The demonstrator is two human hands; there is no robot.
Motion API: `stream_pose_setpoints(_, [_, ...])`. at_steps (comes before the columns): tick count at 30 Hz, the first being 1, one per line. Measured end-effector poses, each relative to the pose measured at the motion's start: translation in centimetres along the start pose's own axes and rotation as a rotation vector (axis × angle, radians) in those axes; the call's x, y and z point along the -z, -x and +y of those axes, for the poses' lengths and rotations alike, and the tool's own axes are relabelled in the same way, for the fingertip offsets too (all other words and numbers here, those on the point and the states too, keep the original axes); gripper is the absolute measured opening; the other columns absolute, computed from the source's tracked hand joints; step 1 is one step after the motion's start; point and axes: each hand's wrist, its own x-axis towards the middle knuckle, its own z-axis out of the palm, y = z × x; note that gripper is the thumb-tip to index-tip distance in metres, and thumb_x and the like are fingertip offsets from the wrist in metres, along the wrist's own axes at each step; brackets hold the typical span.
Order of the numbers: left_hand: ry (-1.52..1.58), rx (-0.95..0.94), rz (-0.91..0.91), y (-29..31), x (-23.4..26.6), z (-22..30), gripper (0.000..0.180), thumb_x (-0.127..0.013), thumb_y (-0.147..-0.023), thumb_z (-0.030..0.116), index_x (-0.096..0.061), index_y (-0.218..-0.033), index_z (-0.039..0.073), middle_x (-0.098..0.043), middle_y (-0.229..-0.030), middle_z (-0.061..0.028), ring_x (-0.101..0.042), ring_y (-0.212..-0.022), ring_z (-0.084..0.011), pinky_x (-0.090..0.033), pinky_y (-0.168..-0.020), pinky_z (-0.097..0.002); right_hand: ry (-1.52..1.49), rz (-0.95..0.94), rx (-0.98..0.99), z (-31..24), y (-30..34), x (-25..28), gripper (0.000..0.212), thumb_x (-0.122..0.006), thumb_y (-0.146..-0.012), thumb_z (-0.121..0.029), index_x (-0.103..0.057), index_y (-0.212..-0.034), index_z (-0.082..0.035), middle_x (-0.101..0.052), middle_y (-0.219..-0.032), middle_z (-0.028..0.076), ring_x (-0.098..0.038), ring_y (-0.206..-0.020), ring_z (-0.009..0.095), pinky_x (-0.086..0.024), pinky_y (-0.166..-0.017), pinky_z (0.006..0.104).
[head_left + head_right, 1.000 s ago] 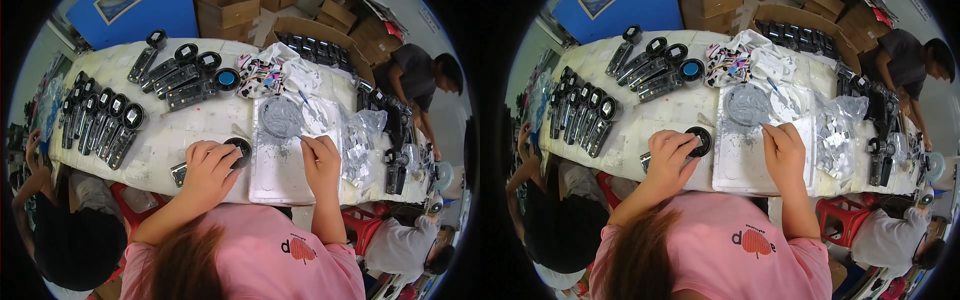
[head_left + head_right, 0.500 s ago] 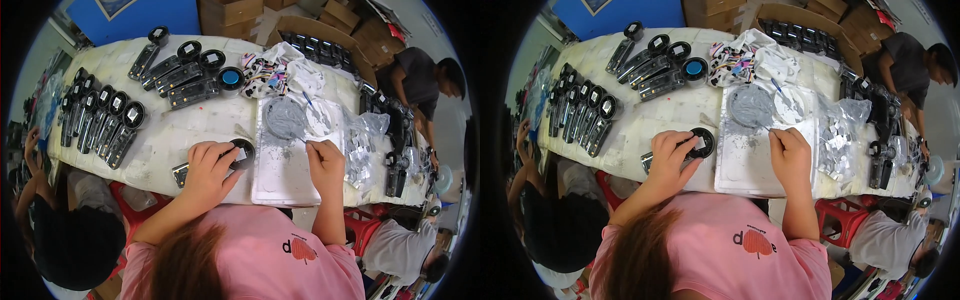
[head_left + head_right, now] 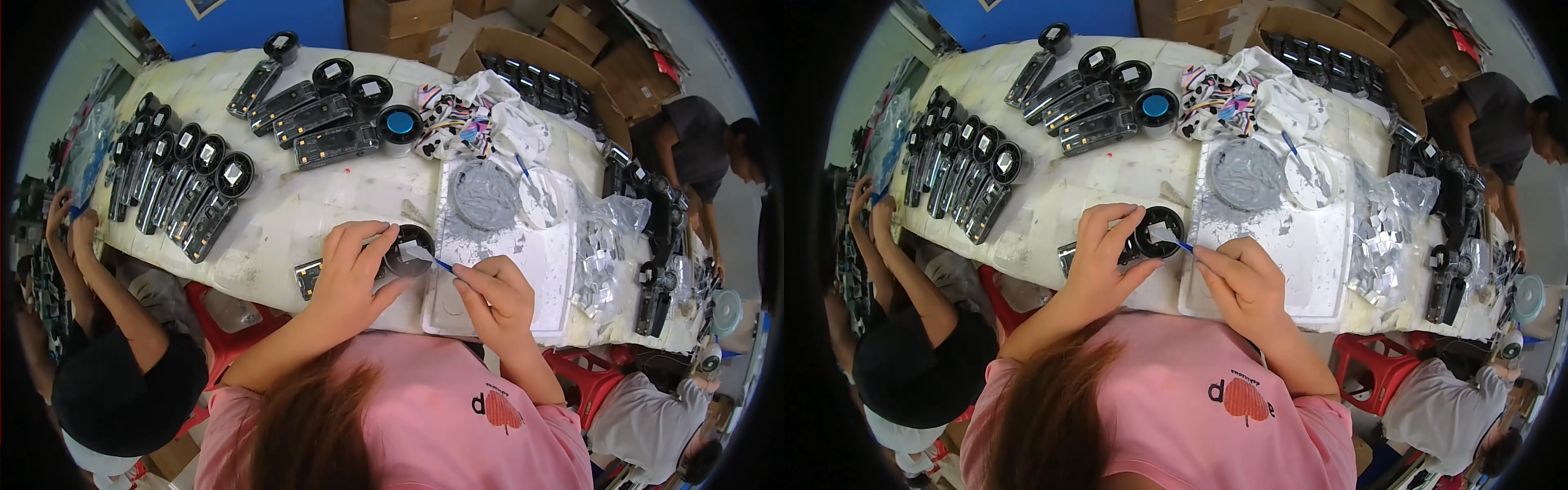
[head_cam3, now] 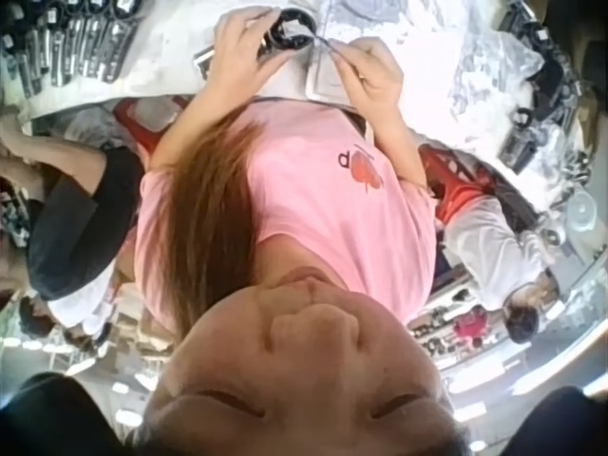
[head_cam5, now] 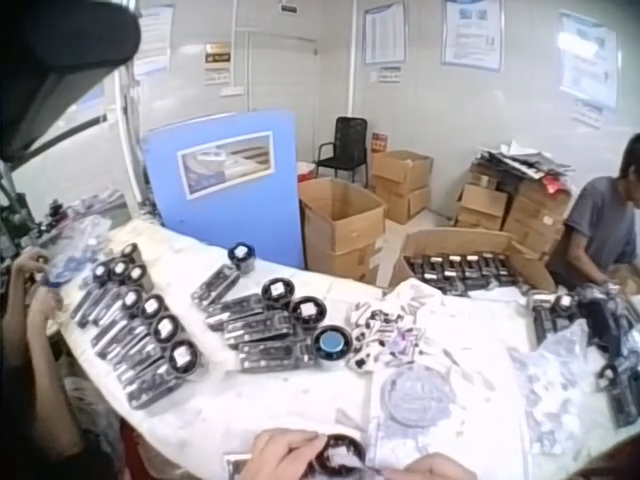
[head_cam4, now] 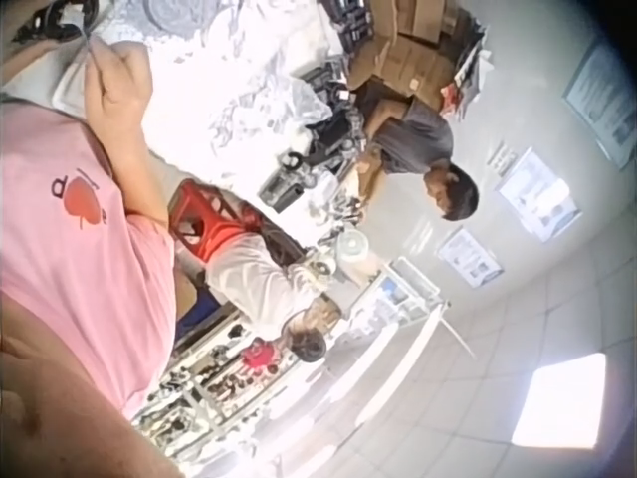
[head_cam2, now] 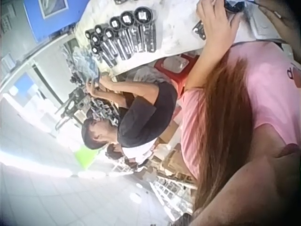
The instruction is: The person applies adhesive paste to electronic components with an applicator brush.
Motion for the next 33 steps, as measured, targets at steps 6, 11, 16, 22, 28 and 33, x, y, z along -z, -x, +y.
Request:
stream_pose_setpoints(6, [-0.012,-0.004,-0.003,0.0,-0.2,-0.2,0.064,-0.08,-0.069,0.017,-0.053,-0.124,-0.003,-0.052,-0.118,-0.018,-0.049,-0.106,-0.0372,-0.041,-0.092,-0.0446,0.193,-0.158,0.25,0.6,-0.5,0.3,0.027,-0.072,-0.072,0.008,-0.07,-0.098,-0.001,-0.057,-0.077,0.01,-0.055,-0.065,0.023,-0.043,-0.055,0.0307])
stream_pose_setpoints(11, [-0.017,-0.007,-0.007,-0.1,-0.2,-0.2,0.065,-0.08,-0.07,0.018,-0.053,-0.124,-0.003,-0.052,-0.119,-0.0183,-0.049,-0.106,-0.0375,-0.041,-0.092,-0.0449,0.16,-0.029,0.14,0.5,-0.5,2.0,0.024,-0.071,-0.075,0.005,-0.07,-0.098,-0.001,-0.058,-0.077,0.01,-0.057,-0.066,0.025,-0.045,-0.056,0.0338])
stream_pose_setpoints(16, [-0.082,0.033,-0.056,-0.1,-0.3,0.1,0.068,-0.08,-0.07,0.019,-0.05,-0.128,-0.001,-0.054,-0.117,-0.0176,-0.051,-0.105,-0.0367,-0.043,-0.091,-0.0446,0.297,0.137,-0.008,3.0,-1.1,1.7,0.021,-0.07,-0.079,0.005,-0.07,-0.099,0.0,-0.057,-0.08,0.011,-0.057,-0.066,0.023,-0.046,-0.057,0.0314])
stream_pose_setpoints(22, [-0.143,0.237,-0.072,0.6,0.5,-0.1,0.073,-0.081,-0.069,0.017,-0.048,-0.132,0.001,-0.059,-0.111,-0.0185,-0.056,-0.099,-0.0362,-0.045,-0.086,-0.0434,0.353,-0.021,-0.14,3.8,-0.6,1.7,0.024,-0.069,-0.081,0.001,-0.069,-0.105,0.002,-0.057,-0.084,0.012,-0.058,-0.069,0.027,-0.047,-0.062,0.0347])
stream_pose_setpoints(28, [-0.198,0.219,0.008,1.3,1.3,-1.1,0.075,-0.084,-0.068,0.014,-0.048,-0.132,0.0,-0.061,-0.11,-0.0192,-0.058,-0.098,-0.0372,-0.046,-0.084,-0.0425,0.329,-0.01,-0.183,3.4,-0.5,2.3,0.027,-0.069,-0.081,0.001,-0.068,-0.108,0.002,-0.056,-0.087,0.012,-0.056,-0.071,0.025,-0.046,-0.062,0.0331])
stream_pose_setpoints(33, [-0.224,0.209,0.01,1.3,1.3,-0.8,0.074,-0.083,-0.068,0.015,-0.049,-0.131,0.0,-0.061,-0.109,-0.0181,-0.057,-0.098,-0.0361,-0.046,-0.084,-0.0425,0.31,-0.008,-0.173,3.7,-0.2,2.2,0.028,-0.069,-0.081,0.002,-0.067,-0.109,0.002,-0.055,-0.087,0.011,-0.054,-0.07,0.022,-0.045,-0.059,0.0299])
